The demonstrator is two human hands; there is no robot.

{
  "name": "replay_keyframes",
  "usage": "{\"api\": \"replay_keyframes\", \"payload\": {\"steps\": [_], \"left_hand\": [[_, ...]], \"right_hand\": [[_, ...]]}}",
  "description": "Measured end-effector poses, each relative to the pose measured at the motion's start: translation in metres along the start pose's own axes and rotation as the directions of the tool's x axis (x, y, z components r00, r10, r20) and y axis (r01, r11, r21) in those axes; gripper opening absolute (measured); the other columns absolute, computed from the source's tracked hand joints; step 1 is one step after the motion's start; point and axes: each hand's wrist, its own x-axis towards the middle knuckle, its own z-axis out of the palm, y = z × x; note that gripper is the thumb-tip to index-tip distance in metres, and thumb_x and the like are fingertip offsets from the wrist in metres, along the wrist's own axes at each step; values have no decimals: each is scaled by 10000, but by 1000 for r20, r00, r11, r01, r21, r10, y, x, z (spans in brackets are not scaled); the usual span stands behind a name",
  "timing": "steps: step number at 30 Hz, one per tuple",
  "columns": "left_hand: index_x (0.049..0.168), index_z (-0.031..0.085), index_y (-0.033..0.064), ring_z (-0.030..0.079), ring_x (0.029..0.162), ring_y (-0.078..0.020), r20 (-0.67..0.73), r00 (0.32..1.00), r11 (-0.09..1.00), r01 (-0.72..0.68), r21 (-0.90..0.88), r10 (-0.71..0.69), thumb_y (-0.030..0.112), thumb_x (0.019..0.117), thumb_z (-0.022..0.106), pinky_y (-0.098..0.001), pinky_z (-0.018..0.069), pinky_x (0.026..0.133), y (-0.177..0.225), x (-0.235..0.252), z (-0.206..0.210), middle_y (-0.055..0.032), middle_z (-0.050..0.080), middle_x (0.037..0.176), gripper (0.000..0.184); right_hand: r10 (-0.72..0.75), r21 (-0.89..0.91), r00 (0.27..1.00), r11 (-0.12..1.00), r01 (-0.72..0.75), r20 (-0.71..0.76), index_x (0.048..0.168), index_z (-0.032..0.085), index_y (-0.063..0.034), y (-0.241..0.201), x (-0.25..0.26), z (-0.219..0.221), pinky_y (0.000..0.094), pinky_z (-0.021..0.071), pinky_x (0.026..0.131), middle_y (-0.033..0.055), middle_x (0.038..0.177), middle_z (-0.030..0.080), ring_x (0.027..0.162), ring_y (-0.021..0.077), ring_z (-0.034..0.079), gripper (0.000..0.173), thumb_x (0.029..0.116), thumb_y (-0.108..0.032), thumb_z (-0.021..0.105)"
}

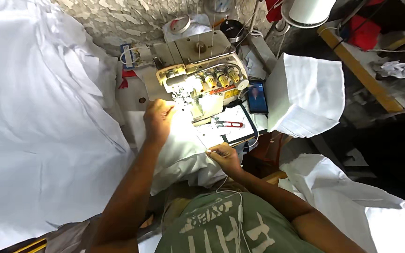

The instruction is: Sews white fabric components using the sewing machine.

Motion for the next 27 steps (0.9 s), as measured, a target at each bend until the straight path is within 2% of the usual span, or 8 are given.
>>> {"api": "replay_keyframes", "payload": {"steps": [2,4,6,12,16,20,27], "left_hand": [[997,747,-63,649,1021,-435,-3,999,999,-53,-3,53,107,993,628,-539,481,944,0,-1,20,-264,704,1001,207],[981,768,-20,658,973,-407,-17,993,993,-116,36,116,137,990,643,-508,492,898,-3,-3,30,-232,717,965,201],[980,775,-1,668,943,-408,-13,990,987,-141,82,142,167,992,647,-516,496,864,-7,-5,32,-226,720,950,212],[952,755,-35,676,938,-408,-17,993,989,-117,95,119,98,956,666,-524,494,869,-14,-11,26,-227,722,955,161],[940,765,-12,669,917,-373,-35,994,994,-99,44,101,126,940,695,-498,481,862,-15,-10,26,-207,721,940,156],[956,783,10,664,918,-382,-19,994,993,-107,51,108,160,949,698,-509,481,853,-11,-11,26,-211,716,934,173],[953,784,16,671,924,-381,-37,992,991,-115,61,117,154,947,695,-506,485,859,-15,-12,29,-207,724,948,165]], "right_hand": [[79,66,997,995,-80,11,911,756,7,3,-7,-8,236,527,770,49,864,696,817,68,621,52,873,-10,725],[147,156,989,976,-150,34,894,737,37,1,-10,-14,177,540,727,38,850,703,756,6,627,35,877,31,707],[195,214,979,956,-203,58,890,726,44,-2,-11,-16,153,538,700,20,830,706,716,-25,619,31,880,52,697],[235,213,963,942,-258,131,876,725,33,-5,-5,-16,149,526,686,-5,792,697,694,-38,605,33,886,47,697],[219,177,965,954,-243,141,875,726,31,-2,-4,-18,144,514,678,3,798,692,692,-39,593,27,889,28,703],[197,103,971,972,-212,135,889,747,15,5,-7,-19,155,517,704,22,844,694,735,-22,604,56,896,-29,712],[266,99,953,954,-281,144,886,728,16,-1,-4,-20,166,522,695,20,832,688,713,-10,603,44,906,-19,711]]}}
